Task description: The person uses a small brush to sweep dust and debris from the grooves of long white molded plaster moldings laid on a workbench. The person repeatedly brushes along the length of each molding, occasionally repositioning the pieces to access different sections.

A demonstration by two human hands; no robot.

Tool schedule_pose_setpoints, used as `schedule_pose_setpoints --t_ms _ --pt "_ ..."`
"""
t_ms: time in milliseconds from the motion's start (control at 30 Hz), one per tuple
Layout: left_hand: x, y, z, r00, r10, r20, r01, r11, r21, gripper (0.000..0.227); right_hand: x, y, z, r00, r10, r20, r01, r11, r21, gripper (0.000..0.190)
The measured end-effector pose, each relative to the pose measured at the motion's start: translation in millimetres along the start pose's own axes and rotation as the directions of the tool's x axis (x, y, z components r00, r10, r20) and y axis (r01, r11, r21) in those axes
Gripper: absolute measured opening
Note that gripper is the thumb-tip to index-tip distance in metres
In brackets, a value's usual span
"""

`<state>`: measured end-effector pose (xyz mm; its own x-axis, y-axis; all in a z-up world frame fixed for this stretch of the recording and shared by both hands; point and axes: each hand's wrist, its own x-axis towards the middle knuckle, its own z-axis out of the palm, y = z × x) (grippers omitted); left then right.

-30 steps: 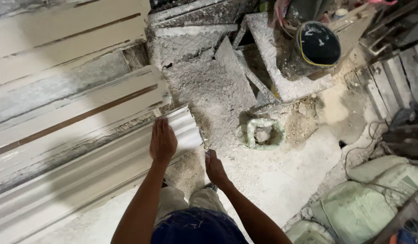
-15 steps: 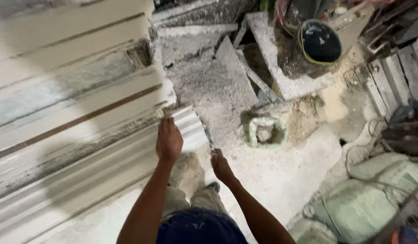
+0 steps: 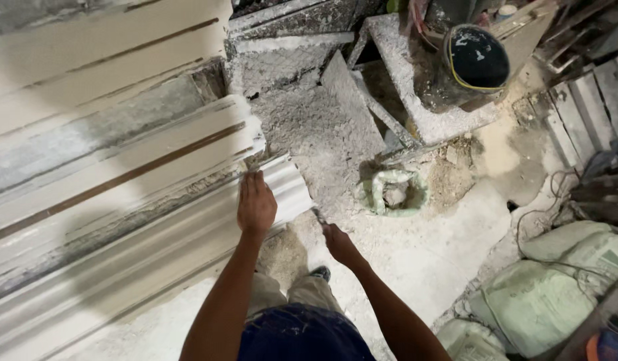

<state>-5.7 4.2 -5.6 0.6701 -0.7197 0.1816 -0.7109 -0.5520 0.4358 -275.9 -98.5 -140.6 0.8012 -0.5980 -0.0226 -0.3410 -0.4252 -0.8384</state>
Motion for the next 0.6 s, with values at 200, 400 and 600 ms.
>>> schedule_pose_setpoints --t_ms 200,400,600 --pt "-7.8 -5.1 6.1 1.0 0.008 -0.006 -0.007 0.999 0.04 0.045 -4.9 -26.9 -6.7 0.841 0.538 0.064 -0.447 0.624 0.641 0.045" --pt "5.6 -4.6 2.4 0.999 -0.005 -0.039 0.005 1.0 -0.016 0.043 -1.2 -63.4 -34.2 0.701 0.693 0.171 -0.696 0.611 0.378 0.046" --pt "0.3 -1.3 -0.1 0.996 0.017 -0.091 -0.018 1.0 -0.015 0.04 21.5 -74.1 -90.4 0.859 0.495 0.13 -0.512 0.837 0.193 0.051"
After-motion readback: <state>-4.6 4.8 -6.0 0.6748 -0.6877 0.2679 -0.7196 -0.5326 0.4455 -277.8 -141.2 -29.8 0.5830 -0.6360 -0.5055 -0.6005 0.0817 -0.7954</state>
